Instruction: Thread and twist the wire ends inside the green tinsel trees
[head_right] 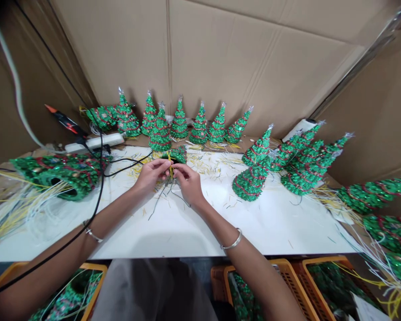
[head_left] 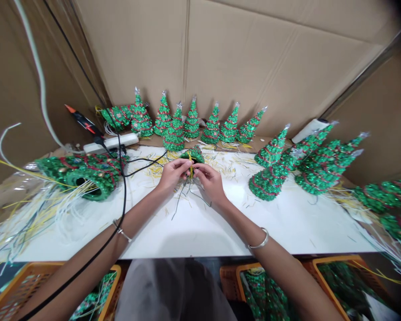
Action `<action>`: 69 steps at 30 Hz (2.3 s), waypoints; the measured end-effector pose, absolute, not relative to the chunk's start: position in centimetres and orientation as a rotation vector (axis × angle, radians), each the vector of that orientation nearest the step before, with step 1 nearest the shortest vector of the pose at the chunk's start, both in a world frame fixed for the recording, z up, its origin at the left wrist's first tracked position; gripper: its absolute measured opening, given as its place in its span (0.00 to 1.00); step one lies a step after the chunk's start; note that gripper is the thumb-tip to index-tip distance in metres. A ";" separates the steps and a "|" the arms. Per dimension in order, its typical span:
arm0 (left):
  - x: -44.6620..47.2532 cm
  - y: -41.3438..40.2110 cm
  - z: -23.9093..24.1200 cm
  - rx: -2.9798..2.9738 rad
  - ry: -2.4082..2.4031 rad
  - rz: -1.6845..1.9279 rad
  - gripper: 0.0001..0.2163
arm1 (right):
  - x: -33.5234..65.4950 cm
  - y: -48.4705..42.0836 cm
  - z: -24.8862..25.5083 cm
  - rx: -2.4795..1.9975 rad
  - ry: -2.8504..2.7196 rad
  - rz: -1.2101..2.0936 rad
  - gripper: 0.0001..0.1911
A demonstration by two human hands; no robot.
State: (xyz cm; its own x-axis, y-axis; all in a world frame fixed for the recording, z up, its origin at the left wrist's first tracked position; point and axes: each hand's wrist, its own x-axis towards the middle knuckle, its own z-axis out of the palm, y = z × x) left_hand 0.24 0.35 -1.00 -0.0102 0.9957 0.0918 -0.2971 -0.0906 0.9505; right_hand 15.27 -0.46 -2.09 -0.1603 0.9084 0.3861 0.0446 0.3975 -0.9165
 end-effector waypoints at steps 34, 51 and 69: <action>-2.8 1.8 1.0 1.369 0.866 1.255 0.17 | 14.6 -1.8 -1.7 -0.773 -2.234 0.550 0.10; -3.9 2.8 1.7 1.423 0.828 1.165 0.17 | 11.0 -1.3 -1.5 -0.724 -2.437 0.302 0.08; -2.3 1.3 0.1 1.220 0.881 1.375 0.19 | 12.4 0.1 -0.4 -0.810 -1.390 0.925 0.10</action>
State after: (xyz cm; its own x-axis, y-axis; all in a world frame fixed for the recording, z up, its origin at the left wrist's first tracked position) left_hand -2.33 1.31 0.14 0.0692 0.9773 0.2002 -0.2268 -0.1800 0.9572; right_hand 12.37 0.08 -0.39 -0.0370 0.8972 0.4400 -0.0598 0.4375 -0.8972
